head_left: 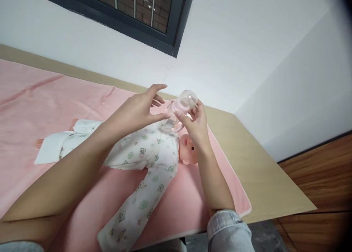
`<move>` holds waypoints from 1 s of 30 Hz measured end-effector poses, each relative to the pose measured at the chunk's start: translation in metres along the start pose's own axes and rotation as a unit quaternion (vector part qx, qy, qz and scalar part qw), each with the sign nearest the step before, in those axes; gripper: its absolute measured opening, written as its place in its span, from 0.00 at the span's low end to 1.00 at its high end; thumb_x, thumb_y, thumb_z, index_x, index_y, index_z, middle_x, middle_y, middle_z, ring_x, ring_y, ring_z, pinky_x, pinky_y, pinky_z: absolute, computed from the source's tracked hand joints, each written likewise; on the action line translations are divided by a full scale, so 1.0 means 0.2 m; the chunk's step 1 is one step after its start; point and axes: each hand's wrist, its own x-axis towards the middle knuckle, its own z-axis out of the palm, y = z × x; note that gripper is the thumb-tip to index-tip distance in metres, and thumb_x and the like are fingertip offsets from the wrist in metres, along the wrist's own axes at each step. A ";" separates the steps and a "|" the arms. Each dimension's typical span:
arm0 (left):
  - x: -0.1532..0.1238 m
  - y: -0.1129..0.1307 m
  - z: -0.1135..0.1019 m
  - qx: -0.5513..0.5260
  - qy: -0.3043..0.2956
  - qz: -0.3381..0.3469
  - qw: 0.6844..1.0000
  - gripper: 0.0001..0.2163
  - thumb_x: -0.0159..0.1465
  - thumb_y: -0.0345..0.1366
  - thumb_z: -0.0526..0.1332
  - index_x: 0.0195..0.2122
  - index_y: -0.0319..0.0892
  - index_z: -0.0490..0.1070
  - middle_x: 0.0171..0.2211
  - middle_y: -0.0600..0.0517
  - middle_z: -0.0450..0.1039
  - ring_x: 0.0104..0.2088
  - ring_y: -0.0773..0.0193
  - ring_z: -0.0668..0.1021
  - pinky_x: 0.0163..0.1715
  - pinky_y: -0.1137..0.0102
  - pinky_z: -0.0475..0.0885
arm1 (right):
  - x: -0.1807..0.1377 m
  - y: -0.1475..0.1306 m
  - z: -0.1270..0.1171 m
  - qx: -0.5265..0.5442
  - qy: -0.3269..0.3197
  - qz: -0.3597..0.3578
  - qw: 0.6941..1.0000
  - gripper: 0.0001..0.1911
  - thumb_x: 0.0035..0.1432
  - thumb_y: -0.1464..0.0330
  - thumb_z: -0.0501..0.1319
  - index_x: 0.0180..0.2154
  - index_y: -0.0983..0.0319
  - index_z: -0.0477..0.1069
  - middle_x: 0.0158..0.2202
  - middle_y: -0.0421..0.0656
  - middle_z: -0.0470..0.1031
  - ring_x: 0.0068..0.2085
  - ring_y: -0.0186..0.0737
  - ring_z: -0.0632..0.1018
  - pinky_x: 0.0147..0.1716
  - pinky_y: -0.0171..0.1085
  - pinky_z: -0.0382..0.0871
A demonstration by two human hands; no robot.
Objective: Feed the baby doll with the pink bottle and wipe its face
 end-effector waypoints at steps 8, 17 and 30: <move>0.00 0.04 -0.02 -0.016 -0.050 -0.014 0.999 0.35 0.55 0.48 0.67 0.62 0.51 0.57 0.48 0.51 0.75 0.49 0.49 0.77 0.45 0.61 0.72 | -0.06 0.02 0.12 0.045 -0.033 -0.002 0.998 0.42 0.48 0.55 0.69 0.61 0.52 0.54 0.58 0.46 0.67 0.60 0.45 0.69 0.60 0.51 0.65; -0.01 0.04 -0.02 0.025 -0.063 -0.009 0.998 0.30 0.55 0.43 0.64 0.59 0.50 0.61 0.51 0.52 0.74 0.49 0.50 0.76 0.43 0.65 0.71 | -0.05 0.03 0.12 0.050 -0.037 -0.007 0.998 0.40 0.46 0.53 0.70 0.58 0.53 0.57 0.59 0.45 0.65 0.60 0.45 0.68 0.60 0.50 0.65; 0.06 -0.17 -0.09 0.186 -0.031 -0.069 0.980 0.27 0.58 0.42 0.61 0.60 0.45 0.62 0.52 0.47 0.72 0.49 0.50 0.75 0.44 0.64 0.69 | 0.10 0.09 -0.14 -0.025 0.135 -0.057 0.989 0.37 0.56 0.55 0.61 0.63 0.54 0.50 0.60 0.48 0.64 0.61 0.42 0.67 0.61 0.49 0.62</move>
